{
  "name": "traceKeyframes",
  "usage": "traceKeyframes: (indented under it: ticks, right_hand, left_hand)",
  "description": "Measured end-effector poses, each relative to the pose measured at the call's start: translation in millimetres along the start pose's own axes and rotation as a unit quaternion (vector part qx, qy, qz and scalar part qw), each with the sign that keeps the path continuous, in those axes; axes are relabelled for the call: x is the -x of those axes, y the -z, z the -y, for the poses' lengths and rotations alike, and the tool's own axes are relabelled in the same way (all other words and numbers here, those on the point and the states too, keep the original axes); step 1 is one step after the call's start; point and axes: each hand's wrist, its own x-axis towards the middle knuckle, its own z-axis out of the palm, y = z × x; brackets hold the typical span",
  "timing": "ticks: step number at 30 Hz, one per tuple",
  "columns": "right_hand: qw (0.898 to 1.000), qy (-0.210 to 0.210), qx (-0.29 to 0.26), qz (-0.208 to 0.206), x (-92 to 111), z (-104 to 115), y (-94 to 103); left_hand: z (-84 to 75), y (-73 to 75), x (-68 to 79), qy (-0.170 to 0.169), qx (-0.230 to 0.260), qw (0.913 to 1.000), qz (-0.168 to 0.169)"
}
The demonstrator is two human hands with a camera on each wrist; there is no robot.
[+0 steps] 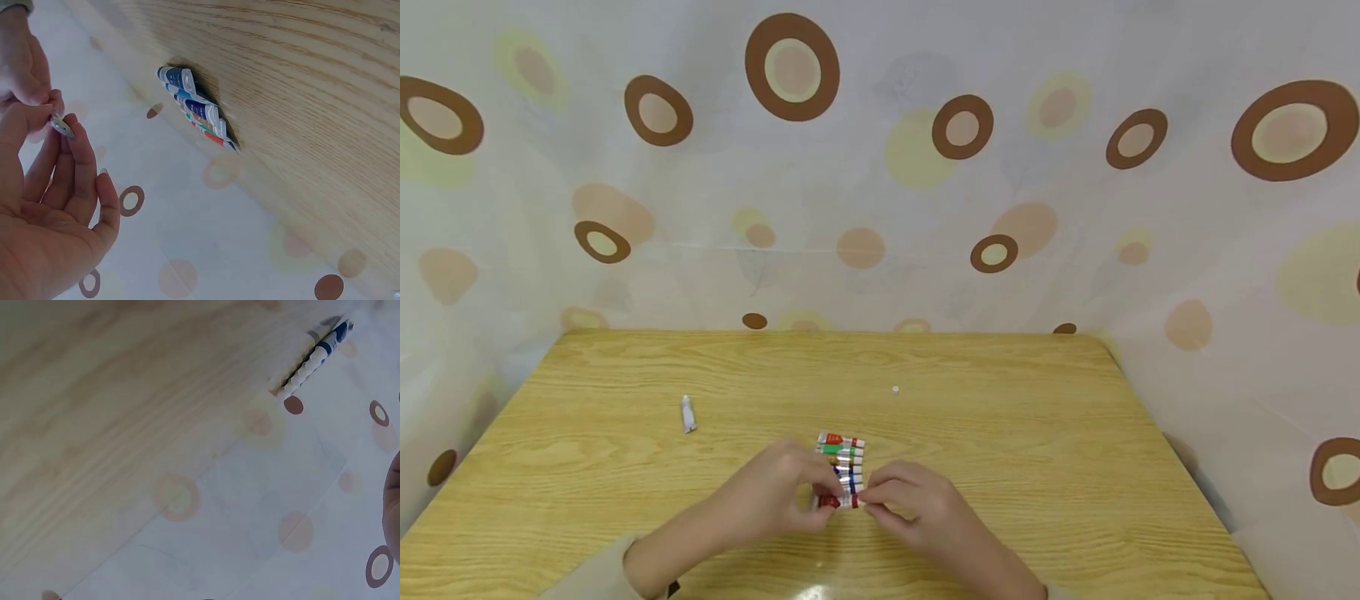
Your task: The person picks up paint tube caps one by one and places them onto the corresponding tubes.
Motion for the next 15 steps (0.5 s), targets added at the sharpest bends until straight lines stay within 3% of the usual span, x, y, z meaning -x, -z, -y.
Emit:
traceKeyframes:
  ticks: [7, 11, 15]
  right_hand:
    - [0.995, -0.085, -0.043, 0.01, 3.2, 4.6, -2.9]
    - [0.992, -0.12, -0.043, 0.02, 2.3, 6.4, -3.0]
    - [0.991, -0.125, -0.045, 0.028, 1.2, 6.7, -3.2]
  left_hand:
    - [-2.5, -3.1, 6.3, -0.034, -0.095, 0.9936, -0.051]
    - [-3.5, -3.7, 8.4, -0.055, -0.122, 0.9881, -0.076]
    - [-3.7, -3.3, 10.0, -0.055, -0.129, 0.987, -0.079]
